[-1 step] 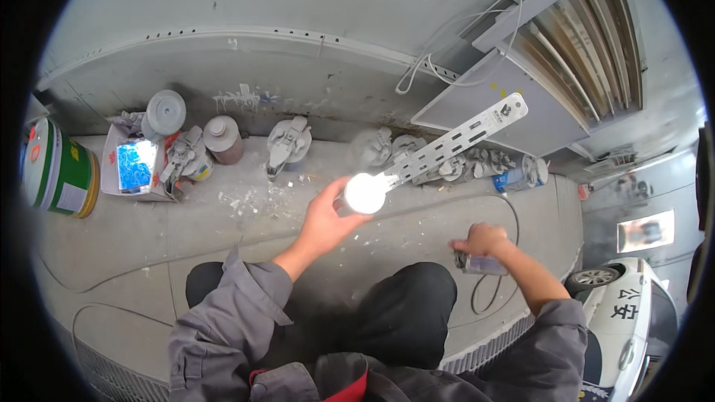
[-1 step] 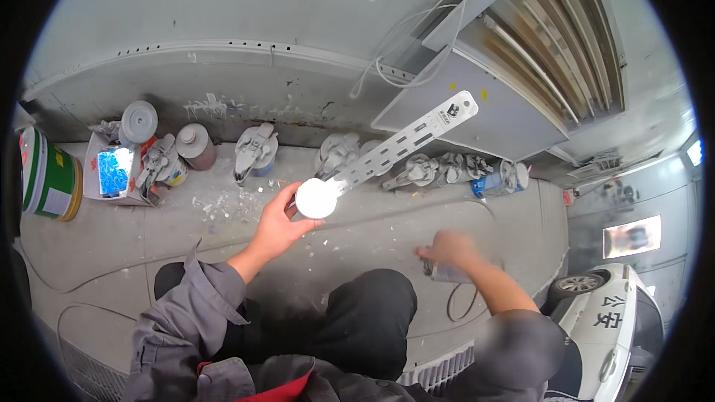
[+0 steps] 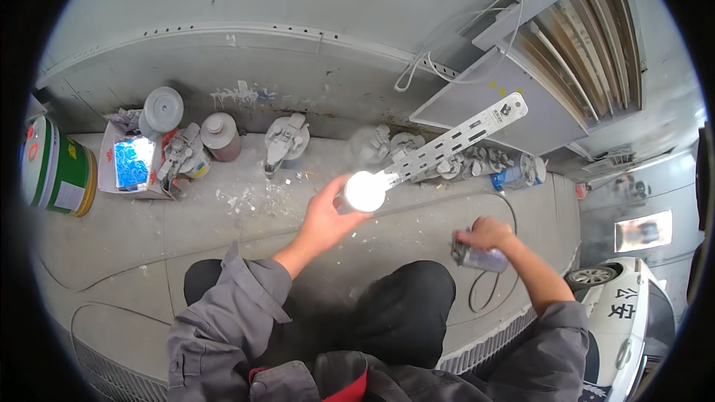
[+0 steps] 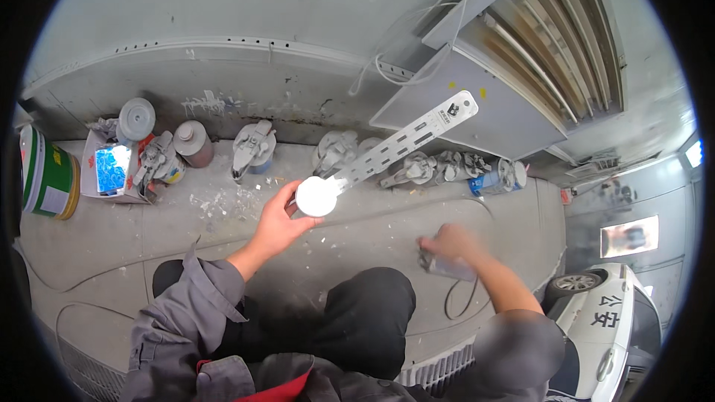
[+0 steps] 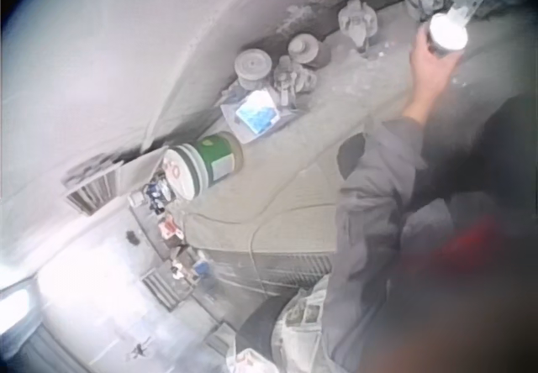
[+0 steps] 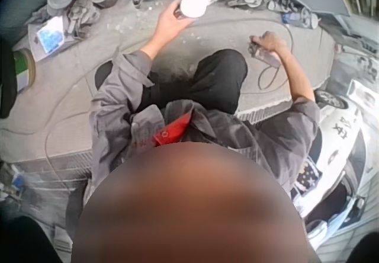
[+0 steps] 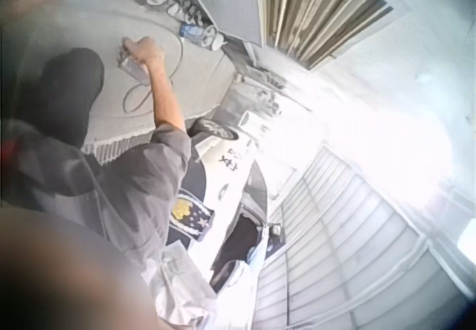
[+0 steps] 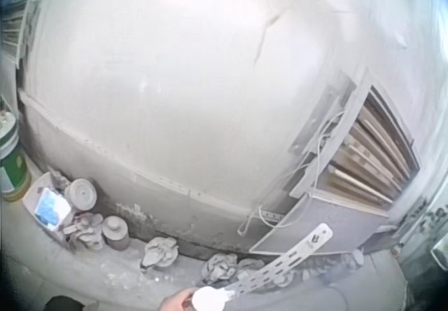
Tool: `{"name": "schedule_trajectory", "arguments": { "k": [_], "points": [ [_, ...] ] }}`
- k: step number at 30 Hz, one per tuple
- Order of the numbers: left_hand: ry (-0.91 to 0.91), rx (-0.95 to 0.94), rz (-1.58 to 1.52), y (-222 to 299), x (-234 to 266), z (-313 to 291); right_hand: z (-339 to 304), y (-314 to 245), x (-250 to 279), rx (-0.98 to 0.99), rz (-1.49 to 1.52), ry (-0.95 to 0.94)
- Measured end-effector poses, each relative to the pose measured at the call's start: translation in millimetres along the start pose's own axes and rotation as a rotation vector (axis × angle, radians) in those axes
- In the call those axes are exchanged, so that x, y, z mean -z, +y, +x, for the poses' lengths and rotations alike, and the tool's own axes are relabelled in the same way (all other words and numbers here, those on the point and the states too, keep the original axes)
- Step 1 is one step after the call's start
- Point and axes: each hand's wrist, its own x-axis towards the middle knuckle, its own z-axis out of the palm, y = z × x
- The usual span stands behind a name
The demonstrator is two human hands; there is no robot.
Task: The person sits on the floor and uses a paintbrush to apply white paint from a small container onto a perforated metal strip. The person repeatedly dips the brush into the container and paints the strip, occasionally moving the strip to different positions.
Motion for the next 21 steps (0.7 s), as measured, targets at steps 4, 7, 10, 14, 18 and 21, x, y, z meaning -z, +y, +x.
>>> {"name": "schedule_trajectory", "arguments": {
  "k": [4, 7, 10, 14, 18, 21],
  "points": [
    [-0.054, 0.027, 0.015, -12, -5, 8, -52, 18, 72, 0.123, 0.672, -0.020],
    [-0.032, 0.033, 0.090, -11, -8, 13, -106, 0, 115, 0.257, 0.740, 0.118],
    [0.017, -0.010, 0.161, -21, -10, 15, -144, -22, 152, 0.320, 0.772, 0.174],
    [0.074, -0.086, 0.154, -34, -15, 16, -171, -57, 183, 0.306, 0.584, 0.245],
    [0.055, -0.119, 0.160, -38, -25, 16, -183, -83, 196, 0.308, 0.478, 0.281],
    [0.045, -0.121, 0.209, -30, -32, 12, -186, -98, 197, 0.284, 0.475, 0.296]
  ]
}}
